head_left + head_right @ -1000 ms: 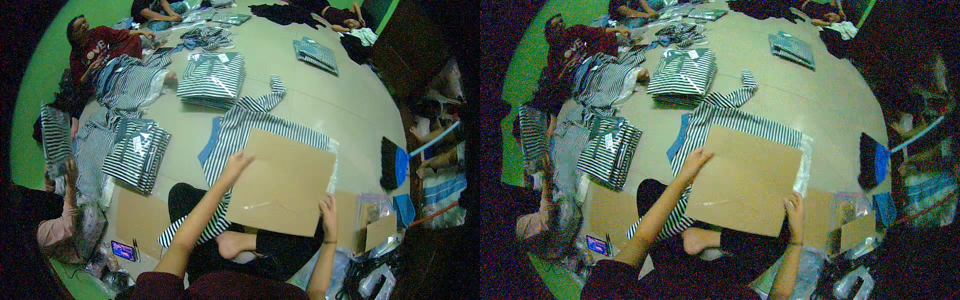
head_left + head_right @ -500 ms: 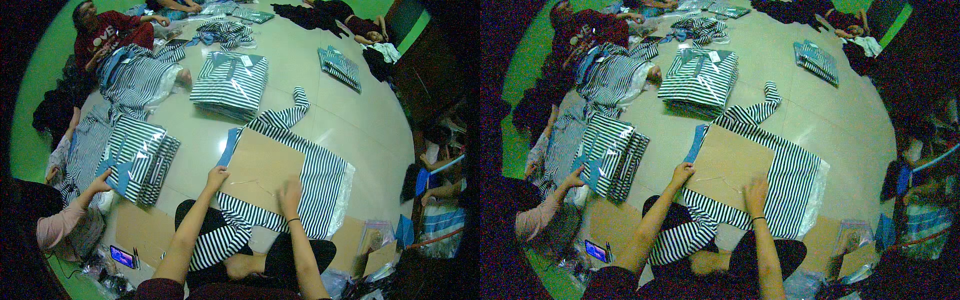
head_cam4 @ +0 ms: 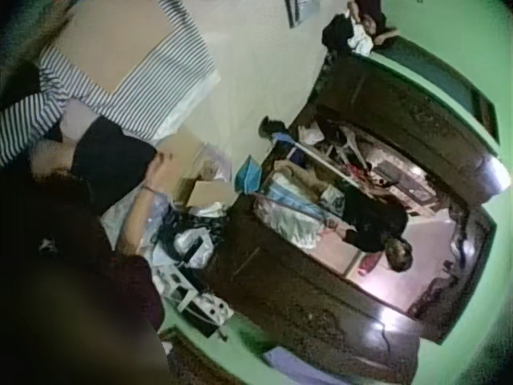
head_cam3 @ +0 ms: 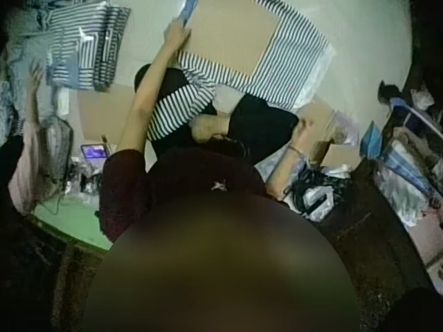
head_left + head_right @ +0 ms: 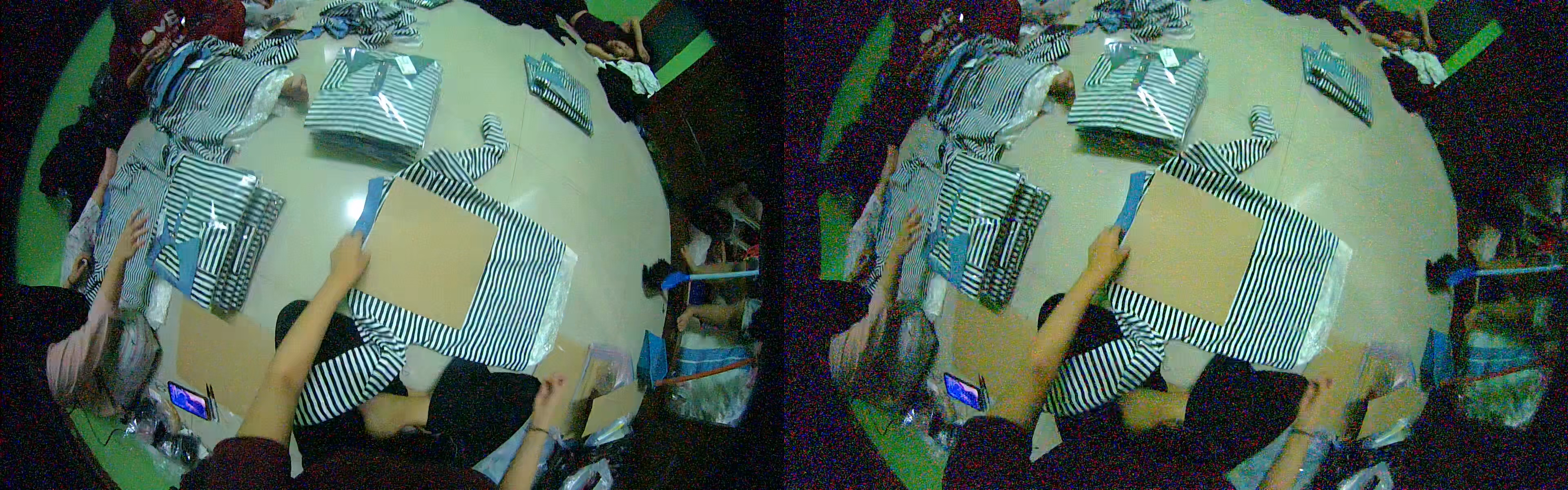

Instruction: The person folds a striped shirt using a cardboard template, places it into a clear plastic bag, seals the bag, and stacks it with other packaged shirts. The person repeats this process for multiple shirts.

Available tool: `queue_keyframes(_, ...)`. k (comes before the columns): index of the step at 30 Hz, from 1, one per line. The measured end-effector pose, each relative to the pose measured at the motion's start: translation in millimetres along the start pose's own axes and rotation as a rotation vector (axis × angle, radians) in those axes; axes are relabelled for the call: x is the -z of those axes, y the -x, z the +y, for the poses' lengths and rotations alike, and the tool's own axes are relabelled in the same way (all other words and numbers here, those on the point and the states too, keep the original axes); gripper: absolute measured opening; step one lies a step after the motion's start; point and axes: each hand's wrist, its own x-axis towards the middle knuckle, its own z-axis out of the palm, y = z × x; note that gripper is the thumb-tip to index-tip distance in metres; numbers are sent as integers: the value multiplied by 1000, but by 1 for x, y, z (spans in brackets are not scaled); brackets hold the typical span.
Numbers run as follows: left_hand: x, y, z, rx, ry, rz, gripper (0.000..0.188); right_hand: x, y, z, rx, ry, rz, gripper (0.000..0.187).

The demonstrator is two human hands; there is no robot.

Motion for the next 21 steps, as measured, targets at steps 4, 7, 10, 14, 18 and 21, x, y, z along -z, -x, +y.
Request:
queue_keyframes(4,8,-33,12,-635,-134,34,72,127,55,30,-324,206,-119,21)
queue_keyframes(7,4,-50,10,-820,-316,-209,90,159,110,30,-124,1204,-75,29)
queue_keyframes(10,1,-55,6,-691,-401,-372,96,147,115,-7,168,1784,172,33)
queue_keyframes(14,-1,-54,6,-639,-412,-439,100,48,82,-100,109,712,-90,23)
queue_keyframes(18,6,-52,10,-623,-433,-493,107,-115,114,-166,352,797,-1226,26)
queue_keyframes(21,12,-48,12,-629,-402,-501,111,-188,166,-181,1099,339,-1459,30)
